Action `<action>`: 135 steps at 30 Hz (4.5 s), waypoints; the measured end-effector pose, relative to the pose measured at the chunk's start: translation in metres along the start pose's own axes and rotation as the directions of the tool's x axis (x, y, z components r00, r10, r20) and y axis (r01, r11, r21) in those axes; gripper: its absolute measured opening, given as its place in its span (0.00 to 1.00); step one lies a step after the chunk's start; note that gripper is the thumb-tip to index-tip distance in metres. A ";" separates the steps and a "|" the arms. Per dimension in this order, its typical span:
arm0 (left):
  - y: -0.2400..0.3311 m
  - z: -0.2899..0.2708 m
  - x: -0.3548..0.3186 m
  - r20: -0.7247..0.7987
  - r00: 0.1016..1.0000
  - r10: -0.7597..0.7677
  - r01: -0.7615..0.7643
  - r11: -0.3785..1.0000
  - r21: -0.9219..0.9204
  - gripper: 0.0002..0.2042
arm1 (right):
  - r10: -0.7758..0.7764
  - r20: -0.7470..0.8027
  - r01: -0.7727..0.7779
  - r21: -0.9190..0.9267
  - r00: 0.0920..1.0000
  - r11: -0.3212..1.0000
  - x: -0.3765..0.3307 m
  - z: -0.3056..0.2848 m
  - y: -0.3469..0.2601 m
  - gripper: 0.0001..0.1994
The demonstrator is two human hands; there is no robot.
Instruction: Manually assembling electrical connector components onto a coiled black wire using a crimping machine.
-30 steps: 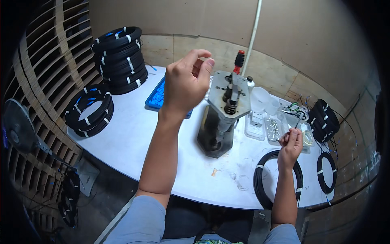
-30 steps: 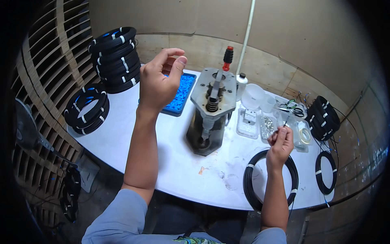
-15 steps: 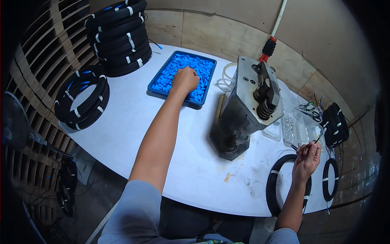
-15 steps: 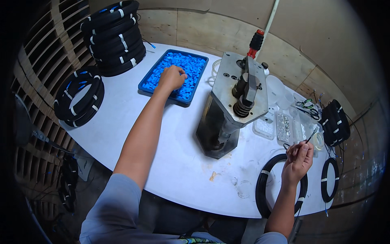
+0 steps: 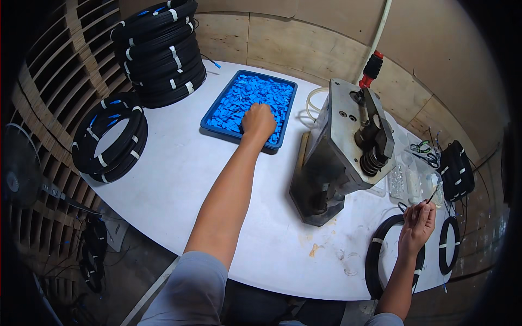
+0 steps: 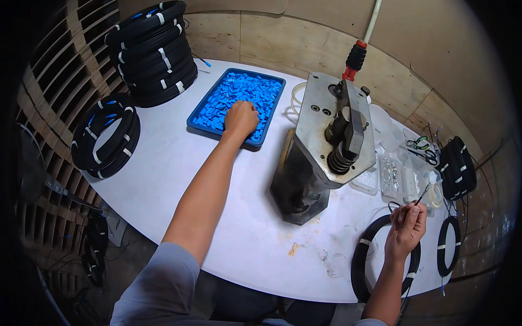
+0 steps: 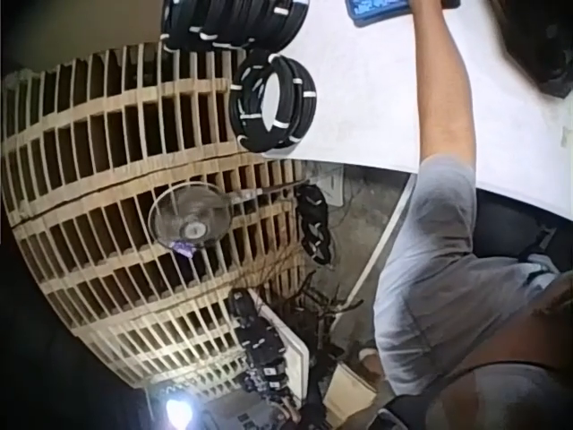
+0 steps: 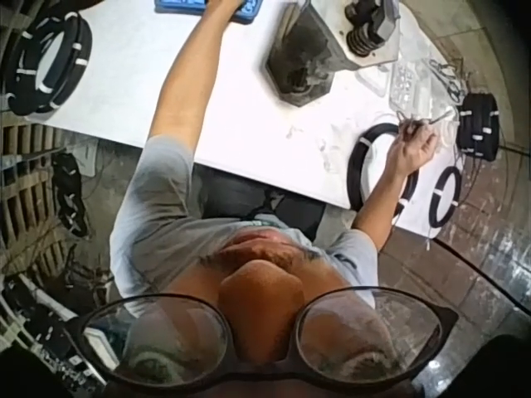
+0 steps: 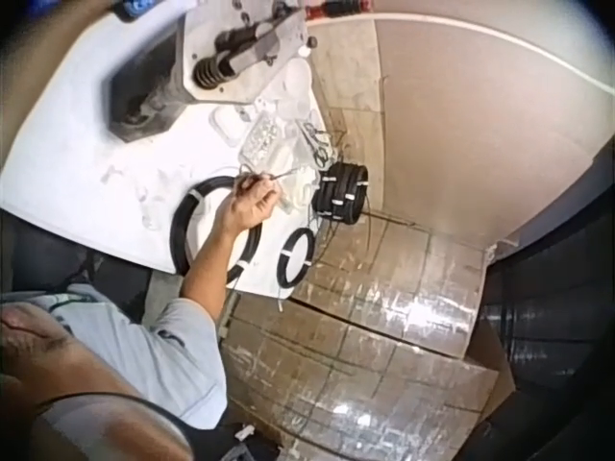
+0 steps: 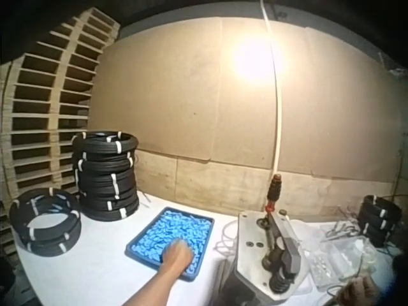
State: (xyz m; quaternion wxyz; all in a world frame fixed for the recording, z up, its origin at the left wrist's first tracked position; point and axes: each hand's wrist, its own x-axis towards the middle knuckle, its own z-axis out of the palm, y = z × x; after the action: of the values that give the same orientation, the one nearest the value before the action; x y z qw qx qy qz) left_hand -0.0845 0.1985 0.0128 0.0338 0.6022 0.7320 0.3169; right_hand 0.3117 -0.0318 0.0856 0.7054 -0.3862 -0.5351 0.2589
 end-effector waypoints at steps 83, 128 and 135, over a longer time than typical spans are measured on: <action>0.292 -0.085 -0.173 0.166 0.725 0.668 0.128 0.107 -0.986 0.15 | 0.018 0.012 -0.019 0.137 1.000 0.990 0.007 -0.006 -0.025 0.05; 0.290 -0.086 -0.171 0.190 0.694 0.695 0.200 0.067 -0.978 0.16 | -0.001 0.012 -0.001 0.109 1.000 0.994 0.007 -0.006 -0.023 0.05; 0.288 -0.083 -0.168 0.179 0.695 0.696 0.191 0.061 -0.980 0.17 | 0.001 0.019 -0.003 0.107 1.000 0.994 0.007 -0.005 -0.026 0.05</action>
State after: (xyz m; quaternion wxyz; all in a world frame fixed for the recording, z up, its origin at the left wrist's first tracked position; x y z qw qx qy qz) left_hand 0.1737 0.0327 0.1683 0.6023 0.6169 0.1350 0.4883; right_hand 0.3178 -0.0420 0.1101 0.7197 -0.3460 -0.5267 0.2914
